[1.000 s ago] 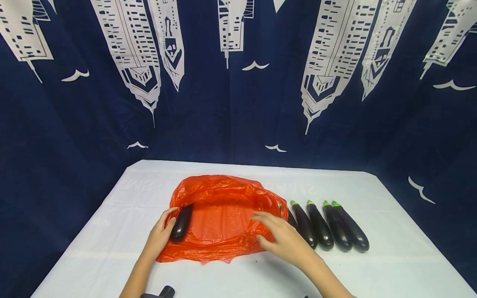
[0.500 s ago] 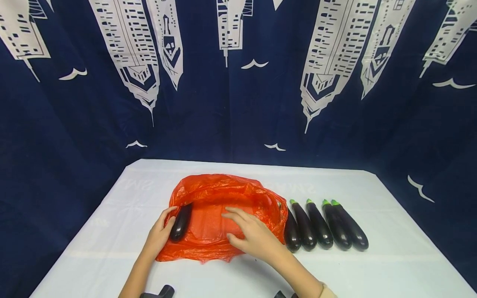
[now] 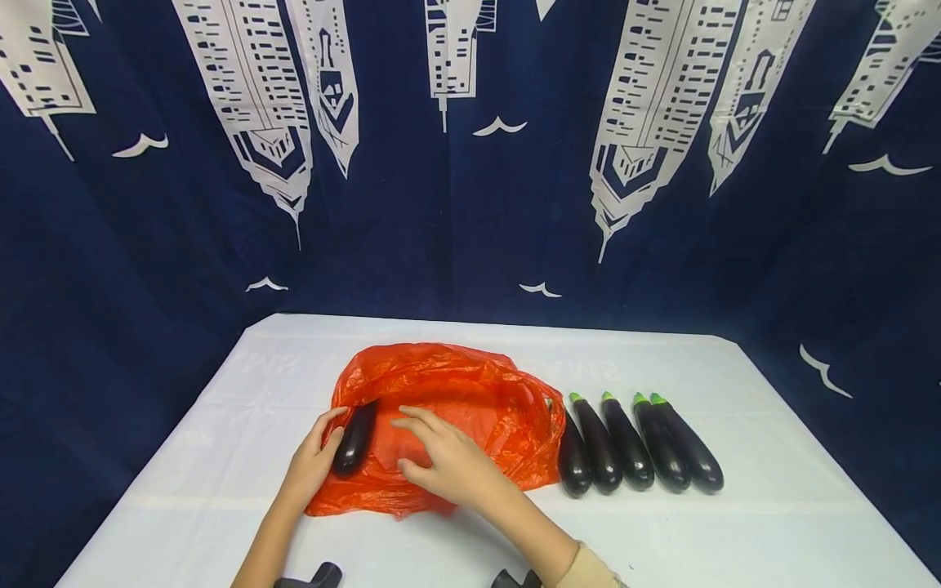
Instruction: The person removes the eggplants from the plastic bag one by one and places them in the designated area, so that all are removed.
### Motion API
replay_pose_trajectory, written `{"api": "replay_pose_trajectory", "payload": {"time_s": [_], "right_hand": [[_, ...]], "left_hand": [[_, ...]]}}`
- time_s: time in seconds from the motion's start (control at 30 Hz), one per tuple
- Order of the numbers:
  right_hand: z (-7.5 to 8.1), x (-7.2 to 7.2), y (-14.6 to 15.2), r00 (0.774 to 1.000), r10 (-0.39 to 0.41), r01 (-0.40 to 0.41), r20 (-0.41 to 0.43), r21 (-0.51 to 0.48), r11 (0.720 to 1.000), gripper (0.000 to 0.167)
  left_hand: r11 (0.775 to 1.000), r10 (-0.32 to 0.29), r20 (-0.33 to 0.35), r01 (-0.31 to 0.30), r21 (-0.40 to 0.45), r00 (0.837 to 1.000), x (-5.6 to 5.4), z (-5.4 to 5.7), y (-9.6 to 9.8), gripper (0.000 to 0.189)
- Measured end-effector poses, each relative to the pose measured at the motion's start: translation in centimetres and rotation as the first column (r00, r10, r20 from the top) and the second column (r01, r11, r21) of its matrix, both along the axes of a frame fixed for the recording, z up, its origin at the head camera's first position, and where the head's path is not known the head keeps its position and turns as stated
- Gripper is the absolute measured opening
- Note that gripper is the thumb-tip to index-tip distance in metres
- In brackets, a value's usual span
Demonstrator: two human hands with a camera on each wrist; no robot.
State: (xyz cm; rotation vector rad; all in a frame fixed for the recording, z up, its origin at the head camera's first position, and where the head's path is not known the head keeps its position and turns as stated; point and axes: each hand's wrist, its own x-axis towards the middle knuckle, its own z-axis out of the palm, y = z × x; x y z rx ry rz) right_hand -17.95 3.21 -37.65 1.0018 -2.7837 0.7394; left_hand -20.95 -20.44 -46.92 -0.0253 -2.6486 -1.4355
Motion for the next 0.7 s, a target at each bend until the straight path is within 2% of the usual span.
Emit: {"api": "replay_pose_trajectory", "payload": {"time_s": [0.3, 0.5, 0.7], "right_hand": [[-1.0, -1.1, -2.8, 0.999, -0.002, 0.001, 0.041, 0.019, 1.000, 0.051], [-1.5, -1.8, -4.6, 0.997, -0.034, 0.032, 0.067, 0.018, 0.999, 0.051], [-2.5, -2.1, -6.1, 0.996, -0.046, 0.042, 0.082, 0.045, 0.998, 0.054]], "left_hand": [[1.000, 0.002, 0.016, -0.002, 0.010, 1.000, 0.0, -0.1, -0.1, 0.045], [1.000, 0.001, 0.012, -0.001, -0.001, 1.000, 0.0, 0.0, -0.1, 0.044], [1.000, 0.000, 0.027, -0.001, 0.022, 1.000, -0.1, -0.1, -0.1, 0.043]]}}
